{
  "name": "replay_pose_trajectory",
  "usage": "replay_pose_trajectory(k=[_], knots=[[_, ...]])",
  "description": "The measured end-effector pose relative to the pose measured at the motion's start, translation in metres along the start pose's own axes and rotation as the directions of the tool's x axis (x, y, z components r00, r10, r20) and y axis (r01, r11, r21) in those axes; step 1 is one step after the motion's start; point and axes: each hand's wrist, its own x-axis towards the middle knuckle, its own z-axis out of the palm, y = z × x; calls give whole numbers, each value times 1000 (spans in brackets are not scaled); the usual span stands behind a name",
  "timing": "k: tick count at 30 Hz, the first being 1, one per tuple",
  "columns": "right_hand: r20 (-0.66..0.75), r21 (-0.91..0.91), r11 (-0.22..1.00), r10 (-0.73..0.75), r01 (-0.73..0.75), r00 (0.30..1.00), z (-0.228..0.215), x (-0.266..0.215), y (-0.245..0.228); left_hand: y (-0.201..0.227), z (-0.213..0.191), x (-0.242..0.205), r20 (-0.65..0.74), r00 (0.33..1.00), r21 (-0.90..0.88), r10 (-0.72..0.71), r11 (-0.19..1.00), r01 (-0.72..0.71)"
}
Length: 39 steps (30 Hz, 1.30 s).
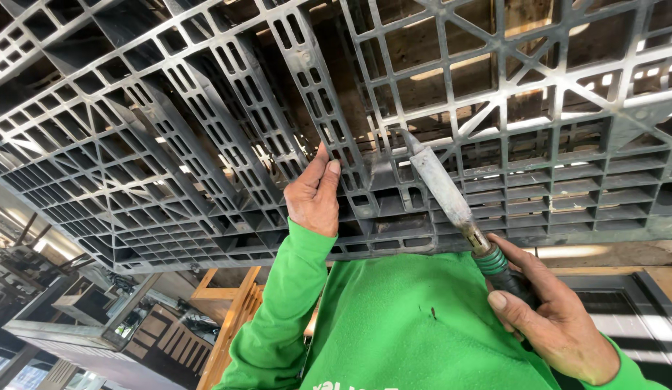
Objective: The person uses a hot air welding tool to melt and fuse the plastic grid of a large grey crate. They move the tool along the grid lines, applying heat to smooth or repair the surface. The person holds the crate steady with one hand while operating the tool with the other.
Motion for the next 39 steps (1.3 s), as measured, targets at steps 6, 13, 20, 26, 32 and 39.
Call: replay_pose_trajectory(k=[6, 13, 20, 26, 32, 39], knots=[[55, -6, 999, -38, 38, 998, 1, 7, 0, 23, 26, -6, -34, 972, 389, 231, 899, -200], [18, 85, 992, -100, 98, 995, -20, -10, 6, 21, 51, 1, -205, 913, 278, 354, 915, -292], [31, 79, 976, -205, 202, 978, -27, -14, -1, 18, 38, -17, -168, 823, 248, 543, 831, -498], [110, 151, 952, -283, 266, 953, -3, -12, -11, 5, -42, -26, -475, 789, 236, 390, 920, -313], [153, 21, 993, -116, 115, 981, 59, -7, -26, -7, -83, -11, -265, 817, 264, 512, 854, -449], [-66, -28, 999, 23, -25, 998, 138, -3, -41, -14, -74, -1, -81, 894, 300, 440, 867, -399]])
